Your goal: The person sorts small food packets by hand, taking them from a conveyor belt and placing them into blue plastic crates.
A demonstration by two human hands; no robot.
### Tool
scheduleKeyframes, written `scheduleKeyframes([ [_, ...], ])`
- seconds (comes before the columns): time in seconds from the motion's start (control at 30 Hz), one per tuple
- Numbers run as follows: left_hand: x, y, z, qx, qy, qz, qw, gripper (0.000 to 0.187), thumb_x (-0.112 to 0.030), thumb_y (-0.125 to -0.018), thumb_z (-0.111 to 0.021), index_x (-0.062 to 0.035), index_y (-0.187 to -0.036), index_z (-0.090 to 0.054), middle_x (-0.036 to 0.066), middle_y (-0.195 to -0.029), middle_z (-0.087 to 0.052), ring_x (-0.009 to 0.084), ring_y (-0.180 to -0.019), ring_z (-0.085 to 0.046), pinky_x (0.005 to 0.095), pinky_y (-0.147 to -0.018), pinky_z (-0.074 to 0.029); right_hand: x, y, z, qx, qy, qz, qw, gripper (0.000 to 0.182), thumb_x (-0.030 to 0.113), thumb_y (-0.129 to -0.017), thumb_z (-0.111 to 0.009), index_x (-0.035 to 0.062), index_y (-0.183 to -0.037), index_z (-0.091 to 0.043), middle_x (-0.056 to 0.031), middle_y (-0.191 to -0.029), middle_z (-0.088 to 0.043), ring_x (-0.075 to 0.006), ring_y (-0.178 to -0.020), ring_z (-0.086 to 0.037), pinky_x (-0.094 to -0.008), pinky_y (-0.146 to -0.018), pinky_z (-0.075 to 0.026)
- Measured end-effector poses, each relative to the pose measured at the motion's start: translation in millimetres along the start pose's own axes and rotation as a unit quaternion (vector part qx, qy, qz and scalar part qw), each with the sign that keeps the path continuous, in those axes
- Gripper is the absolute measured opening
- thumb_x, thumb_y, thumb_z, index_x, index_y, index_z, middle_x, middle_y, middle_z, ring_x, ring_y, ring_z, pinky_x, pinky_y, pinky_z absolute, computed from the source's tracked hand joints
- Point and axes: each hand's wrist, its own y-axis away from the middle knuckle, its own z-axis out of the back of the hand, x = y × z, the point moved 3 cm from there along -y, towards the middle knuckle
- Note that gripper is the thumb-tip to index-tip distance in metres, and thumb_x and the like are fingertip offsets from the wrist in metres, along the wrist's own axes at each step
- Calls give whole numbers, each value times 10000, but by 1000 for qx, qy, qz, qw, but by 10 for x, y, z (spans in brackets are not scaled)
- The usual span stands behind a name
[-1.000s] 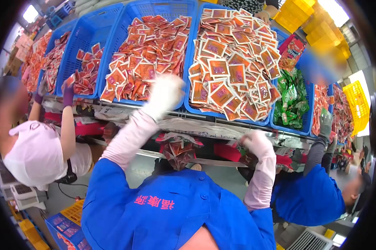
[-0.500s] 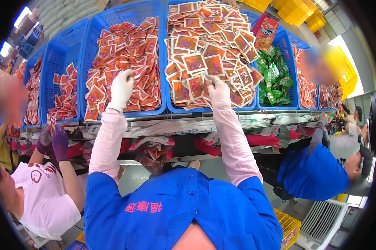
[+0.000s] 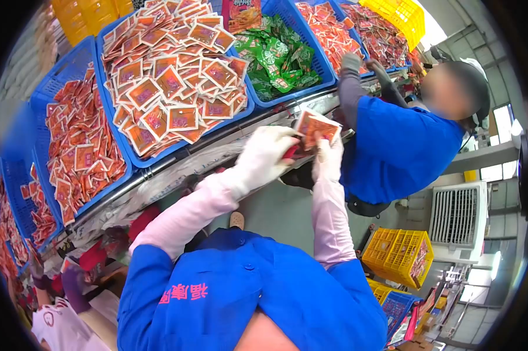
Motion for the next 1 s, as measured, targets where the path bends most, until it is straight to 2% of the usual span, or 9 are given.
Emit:
scheduleKeyframes([
  [0.1, 250, -110, -810, 138, -148, -9, 979, 436, -234, -698, -798, -89, -1091, -678, 126, -1204, -625, 268, -1172, -568, 434, -1011, -404, -440, -359, 441, 119, 325, 38, 938, 250, 5, -897, -617, 44, -1141, -654, -49, -998, -711, -164, -813, -660, -304, -757, -523],
  [0.23, 476, 375, -1065, 108, -195, 39, 974, 122, -209, -785, -620, -148, -778, -725, 23, -757, -697, 215, -730, -667, 401, -946, -423, -696, -176, -4, 460, 647, -24, 608, 218, 106, -837, -622, 134, -1017, -741, -198, -982, -703, -358, -955, -686, -433, -880, -540],
  [0.3, 1, 582, -636, 272, -293, -84, 913, 108, -189, -768, -610, -155, -748, -711, 33, -764, -686, 199, -756, -660, 400, -962, -421, -961, -18, -460, 518, 619, 9, 591, 215, 109, -837, -620, 134, -1012, -742, -196, -980, -704, -358, -954, -686, -434, -878, -540],
  [0.4, -138, 945, -291, 146, -235, -87, 957, 111, -154, -779, -596, -148, -691, -663, 14, -694, -623, 189, -777, -624, 422, -1006, -414, -1167, 257, -954, 582, 597, 41, 551, 206, 119, -839, -617, 134, -999, -746, -191, -972, -706, -356, -952, -686, -440, -874, -540],
  [0.63, 126, 1392, 1153, 149, -165, 179, 958, 85, -156, -724, -693, -107, -790, -709, 55, -782, -662, 275, -810, -642, 434, -865, -488, -1310, 705, -1877, 659, 597, 98, 447, 193, 141, -842, -608, 135, -967, -755, -178, -954, -711, -353, -948, -686, -452, -865, -541],
  [0.73, 783, 2024, 2241, -162, -303, 189, 920, 142, -94, -676, -716, -67, -814, -695, 139, -813, -671, 329, -806, -658, 454, -733, -511, -766, 707, -2103, 652, 611, 38, 448, 197, 192, -858, -611, 102, -974, -743, -184, -942, -713, -358, -929, -688, -447, -850, -542],
  [0.87, 1791, 2875, 2994, -47, -561, 403, 722, 161, -290, -771, -715, -134, -795, -684, 103, -804, -688, 285, -776, -685, 483, -735, -484, -307, 314, -2578, 522, 518, 121, 667, 287, 301, -863, -682, 55, -1008, -700, -200, -906, -709, -348, -917, -692, -448, -831, -540],
  [0.93, 2318, 3303, 2963, 103, -521, 469, 705, 175, -281, -784, -692, -165, -912, -723, 75, -873, -723, 271, -861, -697, 489, -764, -460, -394, 243, -2931, 390, 600, 128, 687, 328, 316, -854, -709, 70, -1069, -683, -199, -992, -707, -352, -973, -678, -448, -863, -531],
  [1.0, 2254, 3211, 2939, 52, -513, 438, 737, 158, -214, -811, -681, -146, -947, -722, 84, -849, -712, 276, -858, -691, 465, -762, -464, -917, 141, -2991, 352, 630, 131, 680, 374, 311, -843, -726, 83, -1134, -666, -196, -1095, -690, -370, -1019, -656, -452, -891, -521],
])
